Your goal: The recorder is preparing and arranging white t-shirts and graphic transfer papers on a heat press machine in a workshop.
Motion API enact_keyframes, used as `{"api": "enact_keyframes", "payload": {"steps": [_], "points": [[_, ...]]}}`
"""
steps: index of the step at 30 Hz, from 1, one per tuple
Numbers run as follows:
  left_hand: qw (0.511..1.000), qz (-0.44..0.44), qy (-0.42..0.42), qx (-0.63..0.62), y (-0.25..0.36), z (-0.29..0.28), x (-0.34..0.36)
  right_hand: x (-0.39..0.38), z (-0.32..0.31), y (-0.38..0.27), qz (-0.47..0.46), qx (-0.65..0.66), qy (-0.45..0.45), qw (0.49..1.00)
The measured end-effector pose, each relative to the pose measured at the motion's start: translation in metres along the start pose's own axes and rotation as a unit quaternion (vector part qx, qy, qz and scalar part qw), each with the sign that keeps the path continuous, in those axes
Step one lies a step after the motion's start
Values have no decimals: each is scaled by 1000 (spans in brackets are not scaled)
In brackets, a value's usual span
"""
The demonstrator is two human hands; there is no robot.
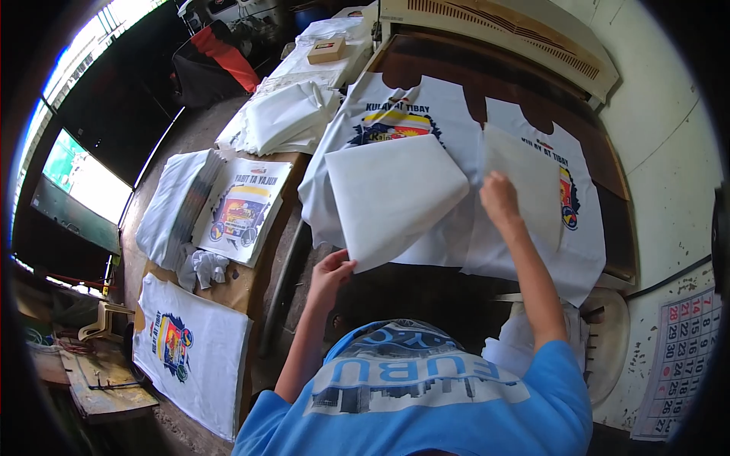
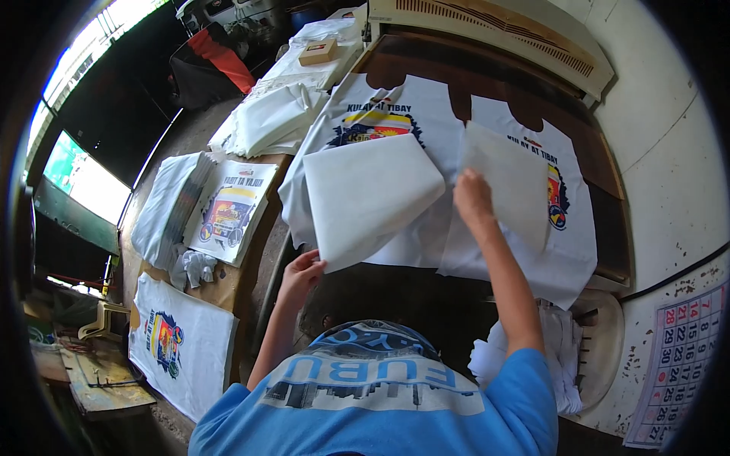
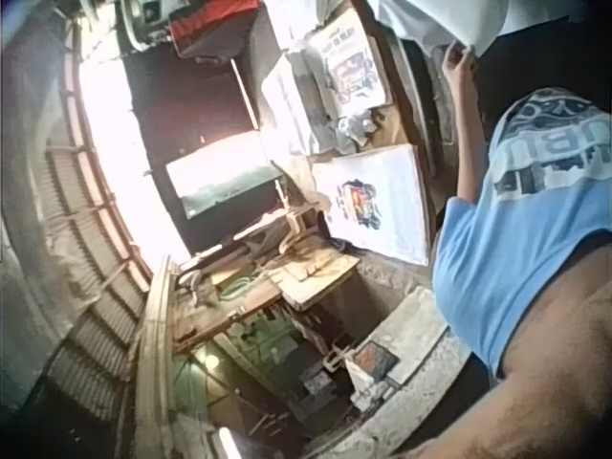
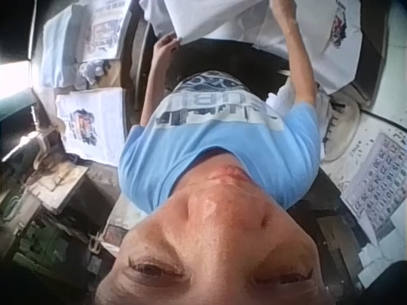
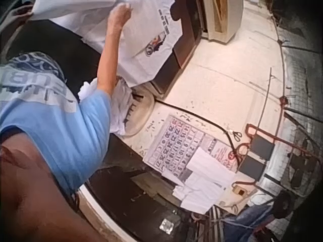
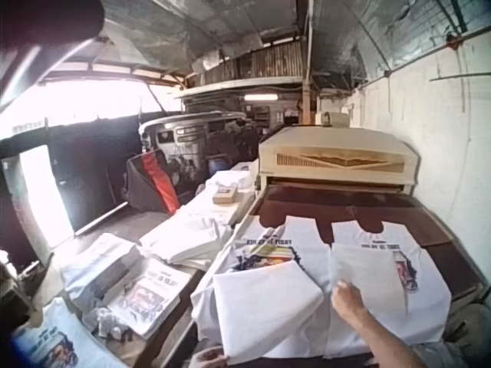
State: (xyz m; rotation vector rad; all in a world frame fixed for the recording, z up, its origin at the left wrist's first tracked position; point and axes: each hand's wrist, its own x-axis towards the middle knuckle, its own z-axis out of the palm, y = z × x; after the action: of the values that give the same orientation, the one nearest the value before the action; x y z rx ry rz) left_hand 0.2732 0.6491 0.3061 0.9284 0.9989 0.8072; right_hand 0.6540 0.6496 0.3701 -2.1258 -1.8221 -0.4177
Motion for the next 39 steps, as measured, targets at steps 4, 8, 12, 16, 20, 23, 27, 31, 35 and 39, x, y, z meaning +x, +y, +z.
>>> {"api": "enact_keyframes", "payload": {"steps": [4, 8, 12, 16, 20, 23, 27, 31, 35, 39], "points": [[999, 11, -45, 2, 5, 8, 6, -12, -5, -111, -101, 75, -29, 992], [997, 28, -68, 19, 21, 10, 17, -36, -17, -187, -176, 130, -56, 974], [994, 45, -81, 63, 37, 9, 27, -51, -31, -223, -198, 159, -76, 964], [983, 63, -89, 147, 43, 6, 35, -64, -33, -236, -169, 187, -56, 966], [977, 57, -111, 172, 45, 0, 43, -83, -28, -233, -58, 283, 16, 957], [979, 49, -120, 156, 45, -7, 42, -99, -21, -231, 296, 375, -140, 867], [986, 31, -122, 111, 48, -22, 29, -112, -2, -248, 446, 804, -139, 369], [987, 50, -130, 84, 59, -53, 12, -105, 8, -255, 382, 877, -56, 287], [985, 121, -97, 70, 78, -89, 1, -78, -4, -273, 380, 859, -21, 342], [986, 162, -44, 10, 93, -126, -5, -24, -37, -312, 398, 809, 49, 429]]}}
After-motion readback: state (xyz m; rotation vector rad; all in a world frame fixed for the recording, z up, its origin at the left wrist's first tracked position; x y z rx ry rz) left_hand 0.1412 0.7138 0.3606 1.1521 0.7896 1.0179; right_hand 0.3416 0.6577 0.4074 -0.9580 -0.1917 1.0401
